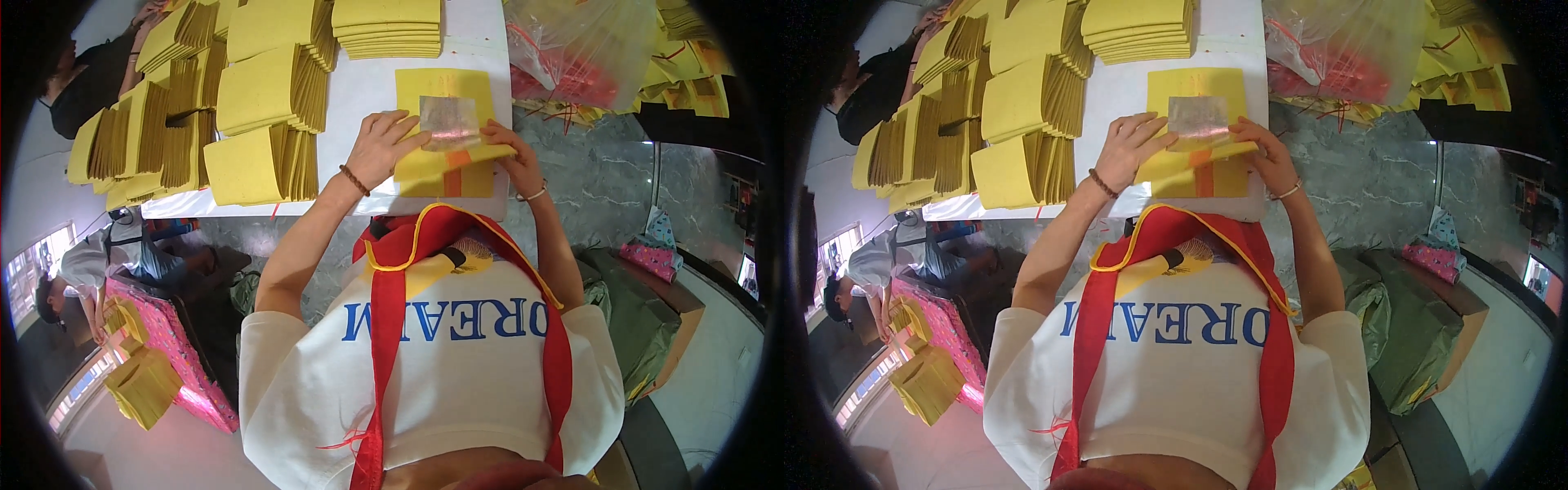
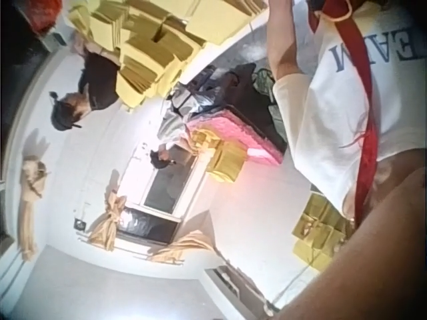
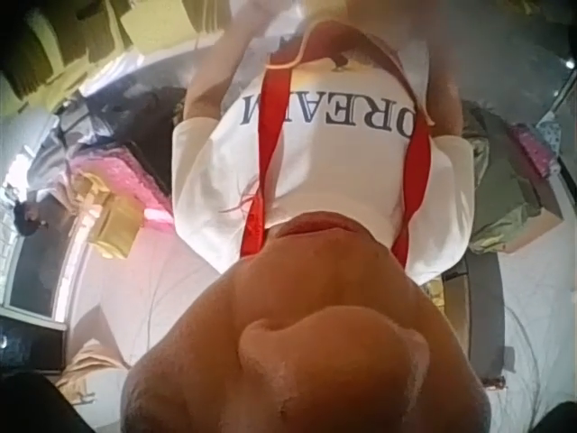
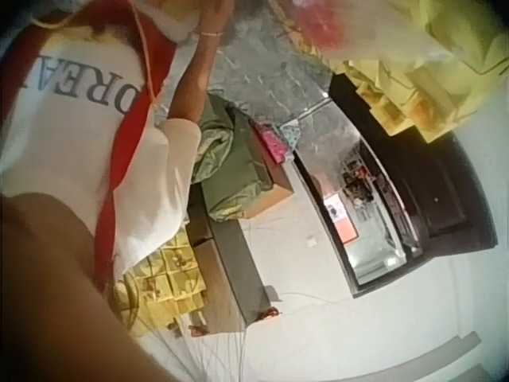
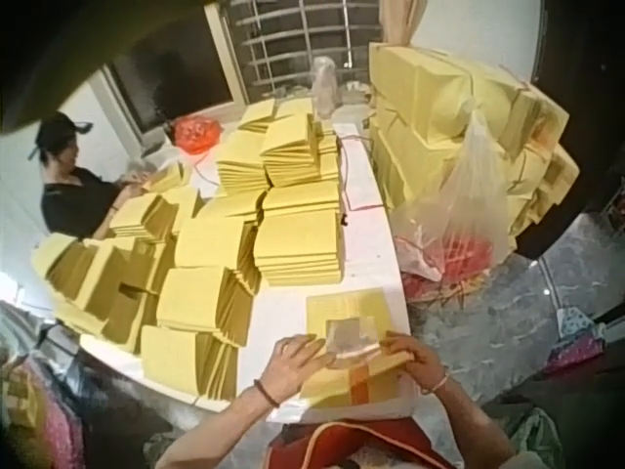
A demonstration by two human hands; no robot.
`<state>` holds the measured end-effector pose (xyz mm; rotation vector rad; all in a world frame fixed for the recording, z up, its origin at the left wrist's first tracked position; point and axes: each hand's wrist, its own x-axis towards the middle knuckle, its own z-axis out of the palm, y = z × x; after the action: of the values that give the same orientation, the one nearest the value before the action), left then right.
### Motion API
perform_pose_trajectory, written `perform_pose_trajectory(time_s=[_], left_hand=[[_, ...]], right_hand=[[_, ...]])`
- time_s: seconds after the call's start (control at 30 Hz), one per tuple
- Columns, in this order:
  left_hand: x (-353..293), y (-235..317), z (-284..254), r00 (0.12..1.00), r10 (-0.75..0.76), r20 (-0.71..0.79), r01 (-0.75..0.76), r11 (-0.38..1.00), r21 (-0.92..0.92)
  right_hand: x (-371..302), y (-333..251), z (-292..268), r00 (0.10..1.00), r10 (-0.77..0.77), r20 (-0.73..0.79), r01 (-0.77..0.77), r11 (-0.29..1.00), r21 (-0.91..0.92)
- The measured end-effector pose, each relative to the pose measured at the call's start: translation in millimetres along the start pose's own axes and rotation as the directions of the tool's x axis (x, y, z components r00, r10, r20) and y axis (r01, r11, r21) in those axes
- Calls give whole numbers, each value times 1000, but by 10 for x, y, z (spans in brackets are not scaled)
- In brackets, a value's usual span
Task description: Folding yellow paper sheets with a foil center into squares.
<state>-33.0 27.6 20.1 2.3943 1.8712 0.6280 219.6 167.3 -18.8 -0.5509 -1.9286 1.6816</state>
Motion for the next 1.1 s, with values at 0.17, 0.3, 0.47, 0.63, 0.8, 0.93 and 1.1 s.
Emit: perform_pose_trajectory(time_s=[0.17, 0.3, 0.47, 0.63, 0.8, 0.93, 1.1], left_hand=[[-161, 215, -202, 991, 131, -32, -128, 990, 65], [-340, 170, -5, 991, 120, 66, -112, 987, -118], [-334, 86, 76, 981, -107, 159, 161, 913, -374], [-201, 57, 174, 809, -491, 321, 580, 583, -569], [-174, 16, 367, 708, -642, 296, 660, 451, -601], [-129, 110, 324, 655, -694, 298, 708, 426, -563], [-135, 154, 272, 679, -691, 249, 657, 420, -626]], right_hand=[[-122, -432, 124, 977, -155, 148, 212, 802, -558], [-271, -334, 227, 951, -35, 308, 226, 758, -611], [-267, -206, 309, 989, 2, 151, 89, 796, -598], [-95, -176, 322, 882, 470, -38, -454, 826, -334], [36, -85, 510, 892, 296, -341, -385, 893, -232], [75, -291, 517, 858, 332, -392, -450, 854, -261], [27, -150, 502, 907, 254, -337, -380, 838, -392]])
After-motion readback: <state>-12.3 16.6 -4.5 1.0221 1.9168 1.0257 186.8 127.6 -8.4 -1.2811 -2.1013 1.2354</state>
